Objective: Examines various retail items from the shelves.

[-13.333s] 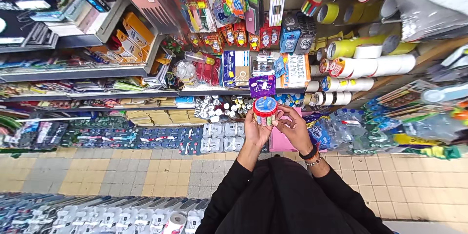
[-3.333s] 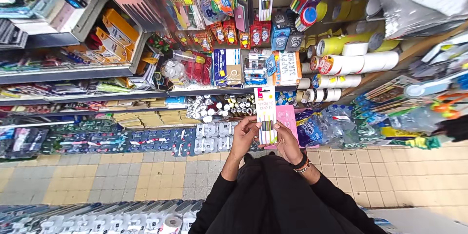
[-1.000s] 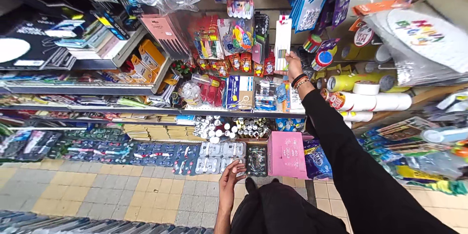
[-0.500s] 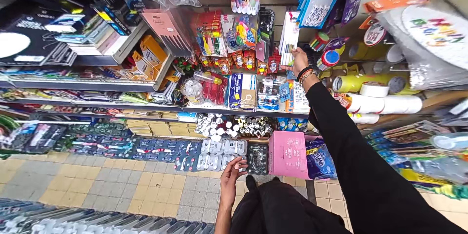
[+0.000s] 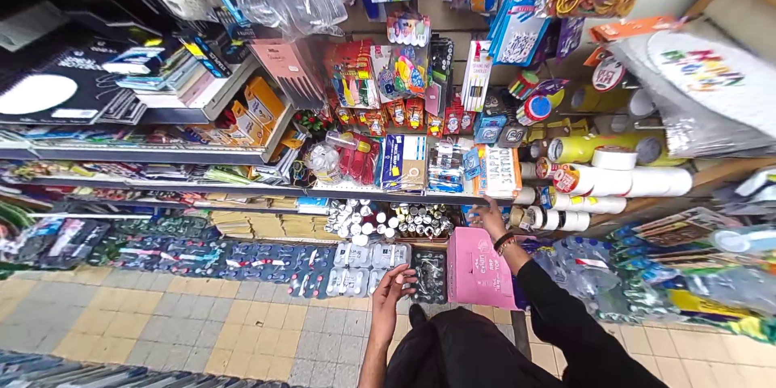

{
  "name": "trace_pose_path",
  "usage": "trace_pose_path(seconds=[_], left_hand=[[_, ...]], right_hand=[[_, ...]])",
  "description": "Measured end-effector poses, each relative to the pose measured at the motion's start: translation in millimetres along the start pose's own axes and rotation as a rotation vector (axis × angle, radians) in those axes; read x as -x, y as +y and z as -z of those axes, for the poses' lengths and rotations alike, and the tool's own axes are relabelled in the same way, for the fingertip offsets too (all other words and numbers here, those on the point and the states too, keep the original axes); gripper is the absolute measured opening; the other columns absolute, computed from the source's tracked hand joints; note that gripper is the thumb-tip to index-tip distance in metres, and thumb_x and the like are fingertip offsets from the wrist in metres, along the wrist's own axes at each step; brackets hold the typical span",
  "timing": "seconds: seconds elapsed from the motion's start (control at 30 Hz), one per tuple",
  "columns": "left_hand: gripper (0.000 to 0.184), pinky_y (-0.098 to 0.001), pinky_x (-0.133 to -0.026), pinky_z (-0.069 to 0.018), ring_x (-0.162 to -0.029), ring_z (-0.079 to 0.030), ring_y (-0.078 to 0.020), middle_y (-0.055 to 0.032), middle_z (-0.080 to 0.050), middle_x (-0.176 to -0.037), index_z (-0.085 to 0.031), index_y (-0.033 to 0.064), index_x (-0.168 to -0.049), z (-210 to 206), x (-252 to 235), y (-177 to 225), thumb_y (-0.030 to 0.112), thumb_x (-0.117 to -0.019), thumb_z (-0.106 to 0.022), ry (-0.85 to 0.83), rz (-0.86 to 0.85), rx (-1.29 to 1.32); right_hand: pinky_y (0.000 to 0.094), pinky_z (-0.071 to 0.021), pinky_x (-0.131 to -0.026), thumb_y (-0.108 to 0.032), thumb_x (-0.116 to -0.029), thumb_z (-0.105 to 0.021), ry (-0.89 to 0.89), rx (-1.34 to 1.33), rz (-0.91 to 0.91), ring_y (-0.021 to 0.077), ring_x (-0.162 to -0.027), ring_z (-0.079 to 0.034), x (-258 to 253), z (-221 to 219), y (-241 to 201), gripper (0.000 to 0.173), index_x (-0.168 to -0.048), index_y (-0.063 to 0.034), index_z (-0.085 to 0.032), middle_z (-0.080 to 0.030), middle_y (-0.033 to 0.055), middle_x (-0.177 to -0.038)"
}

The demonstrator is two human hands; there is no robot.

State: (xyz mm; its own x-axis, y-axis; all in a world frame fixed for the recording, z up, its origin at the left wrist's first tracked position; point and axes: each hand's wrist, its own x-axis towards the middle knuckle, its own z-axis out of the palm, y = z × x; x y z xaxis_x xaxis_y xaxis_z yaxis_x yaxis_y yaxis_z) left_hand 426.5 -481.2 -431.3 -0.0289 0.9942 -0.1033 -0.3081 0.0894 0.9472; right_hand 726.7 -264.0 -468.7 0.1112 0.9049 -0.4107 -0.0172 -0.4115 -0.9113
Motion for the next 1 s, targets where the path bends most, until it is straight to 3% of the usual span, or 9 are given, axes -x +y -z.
trace_pose_path(seconds=[0.1, 0.2, 0.37, 0.57, 0.7, 1.0], left_hand=[[0.046, -0.0508, -0.09, -0.0595, -0.113, -0.066, -0.0399, -0.0265, -0.064, -0.129, -0.054, -0.0032, -0.14, -5, -11, -5, 0.029, -0.1085, -0.044, -0.059, 0.028, 0.004], [0.045, -0.0507, -0.09, -0.059, -0.113, -0.066, -0.0395, -0.0263, -0.064, -0.128, -0.054, -0.0025, -0.14, -11, -18, -11, 0.027, -0.1085, -0.044, -0.077, 0.069, 0.009], [0.044, -0.0489, -0.087, -0.0597, -0.11, -0.067, -0.0386, -0.0275, -0.064, -0.126, -0.054, -0.002, -0.141, -17, -19, -20, 0.027, -0.1081, -0.045, -0.036, 0.103, 0.052], [0.045, -0.0477, -0.087, -0.06, -0.109, -0.067, -0.0372, -0.026, -0.065, -0.126, -0.052, -0.0012, -0.143, -20, -26, -19, 0.027, -0.1089, -0.043, -0.04, 0.084, -0.004], [0.044, -0.0465, -0.084, -0.0606, -0.108, -0.068, -0.0367, -0.0258, -0.064, -0.128, -0.052, -0.0012, -0.142, -21, -26, -18, 0.027, -0.1089, -0.043, -0.005, 0.051, 0.005], [0.044, -0.0468, -0.087, -0.0601, -0.109, -0.067, -0.0366, -0.0256, -0.065, -0.126, -0.053, -0.0013, -0.142, -22, -19, -22, 0.026, -0.1086, -0.044, -0.024, 0.072, 0.004]], right_hand=[[0.0447, -0.0635, -0.071, -0.016, -0.1044, -0.055, -0.032, -0.064, -0.031, 0.0308, -0.083, -0.074, 80, 24, 49, 0.052, -0.152, -0.0075, -0.037, -0.072, 0.02, -0.107], [0.0447, -0.0625, -0.075, -0.015, -0.1053, -0.052, -0.094, -0.167, 0.033, 0.0328, -0.087, -0.073, 142, 44, 63, 0.039, -0.143, -0.0036, -0.052, -0.072, 0.0221, -0.106], [0.0457, -0.0617, -0.083, -0.025, -0.107, -0.046, -0.065, -0.284, 0.271, 0.0356, -0.099, -0.071, 203, 60, 43, 0.042, -0.138, 0.0024, -0.056, -0.068, 0.026, -0.114], [0.0463, -0.0624, -0.08, -0.023, -0.1056, -0.048, 0.107, -0.267, 0.421, 0.0357, -0.096, -0.071, 217, 68, 36, 0.049, -0.147, 0.0026, -0.044, -0.07, 0.0243, -0.111], [0.042, -0.0621, -0.077, -0.027, -0.1089, -0.039, 0.214, -0.211, 0.468, 0.031, -0.094, -0.071, 214, 67, 42, 0.046, -0.142, 0.0023, -0.05, -0.071, 0.0202, -0.106], [0.0418, -0.0618, -0.079, -0.029, -0.1103, -0.034, 0.201, -0.187, 0.515, 0.0306, -0.096, -0.071, 208, 56, 33, 0.047, -0.141, 0.0028, -0.05, -0.071, 0.0192, -0.107]])
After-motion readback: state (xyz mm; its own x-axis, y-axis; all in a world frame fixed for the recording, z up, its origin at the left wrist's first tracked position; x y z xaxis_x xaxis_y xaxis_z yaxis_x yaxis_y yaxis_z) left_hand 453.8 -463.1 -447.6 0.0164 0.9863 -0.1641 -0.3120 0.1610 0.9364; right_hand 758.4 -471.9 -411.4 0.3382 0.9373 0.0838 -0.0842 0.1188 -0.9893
